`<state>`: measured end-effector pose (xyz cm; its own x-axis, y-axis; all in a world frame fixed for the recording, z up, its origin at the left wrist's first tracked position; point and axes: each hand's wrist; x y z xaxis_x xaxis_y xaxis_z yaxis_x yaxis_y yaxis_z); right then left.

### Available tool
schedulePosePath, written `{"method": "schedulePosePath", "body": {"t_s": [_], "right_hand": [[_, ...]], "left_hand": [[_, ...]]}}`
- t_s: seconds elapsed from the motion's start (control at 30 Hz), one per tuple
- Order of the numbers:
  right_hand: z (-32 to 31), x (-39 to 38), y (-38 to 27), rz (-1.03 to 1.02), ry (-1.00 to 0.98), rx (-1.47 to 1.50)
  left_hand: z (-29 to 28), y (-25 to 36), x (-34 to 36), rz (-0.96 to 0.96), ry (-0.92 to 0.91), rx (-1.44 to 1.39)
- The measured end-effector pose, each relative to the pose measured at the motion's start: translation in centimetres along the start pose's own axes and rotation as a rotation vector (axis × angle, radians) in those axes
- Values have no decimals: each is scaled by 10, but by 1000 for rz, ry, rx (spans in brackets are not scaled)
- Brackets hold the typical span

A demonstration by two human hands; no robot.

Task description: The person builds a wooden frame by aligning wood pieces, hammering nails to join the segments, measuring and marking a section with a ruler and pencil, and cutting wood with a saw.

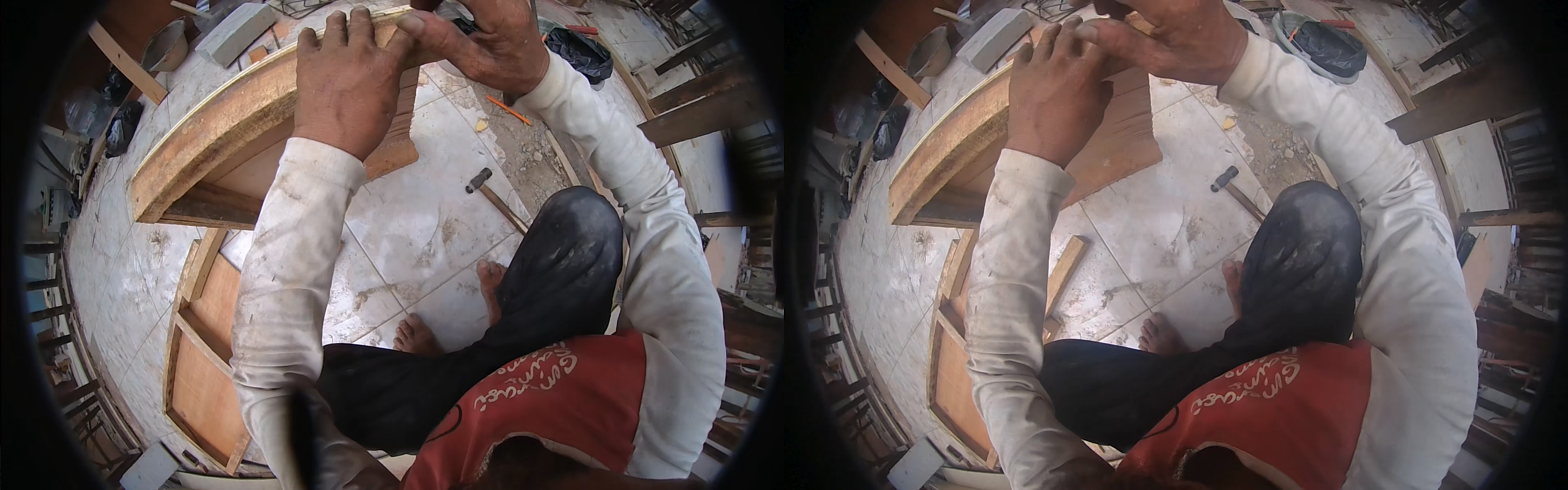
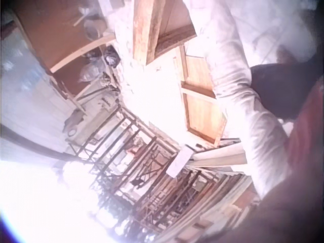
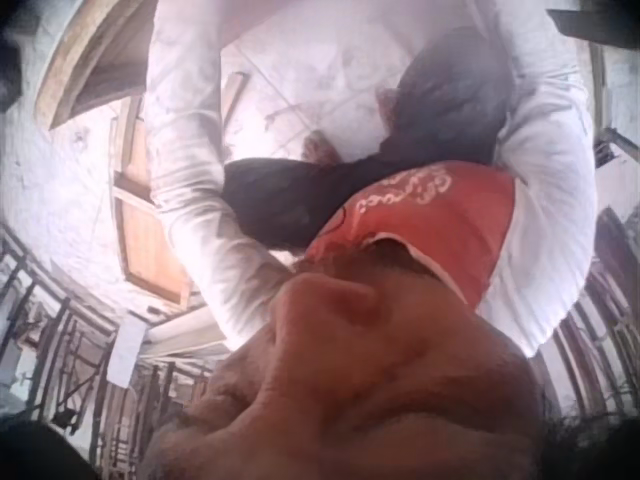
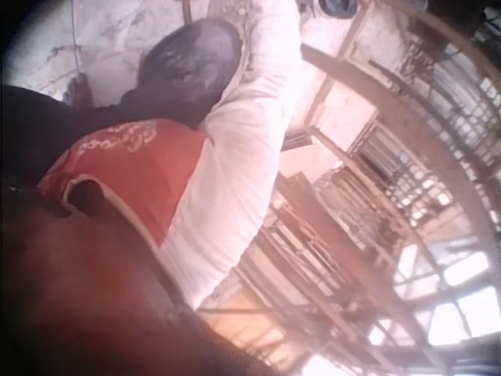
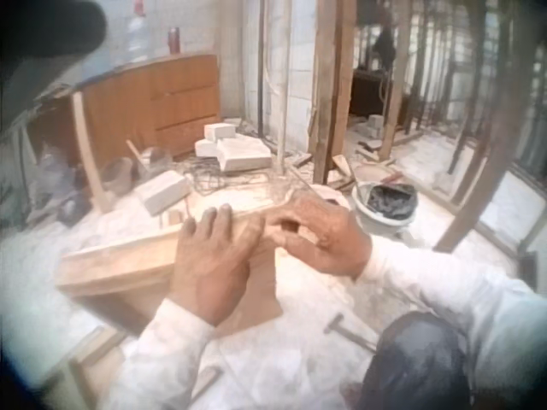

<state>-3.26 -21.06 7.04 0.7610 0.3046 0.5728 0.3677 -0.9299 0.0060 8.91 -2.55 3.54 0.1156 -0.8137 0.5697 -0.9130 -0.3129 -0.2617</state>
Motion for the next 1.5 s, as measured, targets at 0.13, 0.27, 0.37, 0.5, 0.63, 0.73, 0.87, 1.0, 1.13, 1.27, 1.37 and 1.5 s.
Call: {"method": "schedulePosePath", "body": {"t_s": [0.13,0.27,0.37,0.5,0.63,0.73,0.87,1.0,1.13,1.27,1.37,1.5], "right_hand": [[38,-163,-38,802,-367,265],[106,-313,-123,1167,-509,15],[138,-374,-150,1322,-478,22],[144,-393,-141,1284,-442,129],[129,-350,-113,1541,17,1163],[132,-292,-98,1441,269,1409],[163,-242,-86,1460,353,1544],[187,-243,-82,1592,7,1712],[199,-251,-84,1551,521,1792],[205,-251,-81,1528,-106,1761],[208,-253,-76,1557,212,1742],[211,-252,-71,1399,-64,1827]], "left_hand": [[-5,0,5,11,-70,-15],[-15,6,13,-56,-205,-69],[-21,5,20,-47,-314,-24],[-15,4,32,-53,-315,96],[-7,11,41,-90,-329,2],[-5,15,39,-126,-338,47],[-2,14,34,-127,-341,78],[-6,15,32,-110,-331,99],[-6,19,32,-112,-334,84],[0,16,36,-53,-284,63],[0,14,34,-99,-298,53],[-1,14,31,-96,-286,105]]}}
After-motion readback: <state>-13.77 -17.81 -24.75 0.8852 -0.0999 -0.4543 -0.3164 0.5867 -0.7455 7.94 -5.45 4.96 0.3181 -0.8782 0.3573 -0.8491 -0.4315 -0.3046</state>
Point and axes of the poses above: each hand's wrist, its own x-axis towards the middle knuckle, its own z-axis out of the palm, y = z × x, and after that the axes turned 10 degrees about -y, right-handed
